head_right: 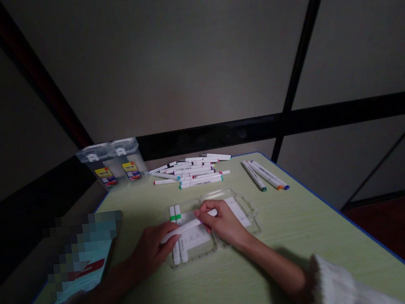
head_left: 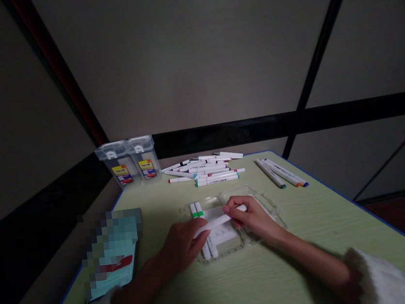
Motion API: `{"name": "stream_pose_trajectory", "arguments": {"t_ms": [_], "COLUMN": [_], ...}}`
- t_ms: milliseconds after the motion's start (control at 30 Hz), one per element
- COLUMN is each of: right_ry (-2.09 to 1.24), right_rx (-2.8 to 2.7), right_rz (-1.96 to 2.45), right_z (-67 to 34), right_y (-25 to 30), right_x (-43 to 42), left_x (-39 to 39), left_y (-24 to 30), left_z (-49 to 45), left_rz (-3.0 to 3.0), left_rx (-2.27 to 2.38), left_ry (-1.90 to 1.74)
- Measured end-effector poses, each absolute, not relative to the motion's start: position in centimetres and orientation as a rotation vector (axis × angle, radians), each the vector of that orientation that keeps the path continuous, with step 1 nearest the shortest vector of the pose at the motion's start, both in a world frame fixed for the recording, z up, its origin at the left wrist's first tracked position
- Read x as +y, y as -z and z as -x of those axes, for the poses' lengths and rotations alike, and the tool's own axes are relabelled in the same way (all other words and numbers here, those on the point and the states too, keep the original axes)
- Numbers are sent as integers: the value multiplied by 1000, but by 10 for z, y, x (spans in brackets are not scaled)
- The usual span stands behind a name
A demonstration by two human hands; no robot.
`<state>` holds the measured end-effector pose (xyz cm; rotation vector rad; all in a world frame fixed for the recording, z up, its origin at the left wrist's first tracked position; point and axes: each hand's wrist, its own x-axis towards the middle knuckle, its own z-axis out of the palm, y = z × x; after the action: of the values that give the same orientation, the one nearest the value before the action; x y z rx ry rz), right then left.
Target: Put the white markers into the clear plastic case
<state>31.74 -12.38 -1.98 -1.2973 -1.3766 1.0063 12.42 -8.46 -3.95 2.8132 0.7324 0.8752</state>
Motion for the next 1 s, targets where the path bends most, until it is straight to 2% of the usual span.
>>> {"name": "stream_pose_trajectory", "arguments": {"t_ms": [1000], "right_ry": [-1007], "right_rx": [-1409], "right_rz": [1286], "right_z": [-317], "right_y": [21], "right_x": [-122], "left_x": [-82], "left_y": [40], "left_z": [-126], "left_rz": [-2798], "left_rx": [740], "left_ry": [-819]}}
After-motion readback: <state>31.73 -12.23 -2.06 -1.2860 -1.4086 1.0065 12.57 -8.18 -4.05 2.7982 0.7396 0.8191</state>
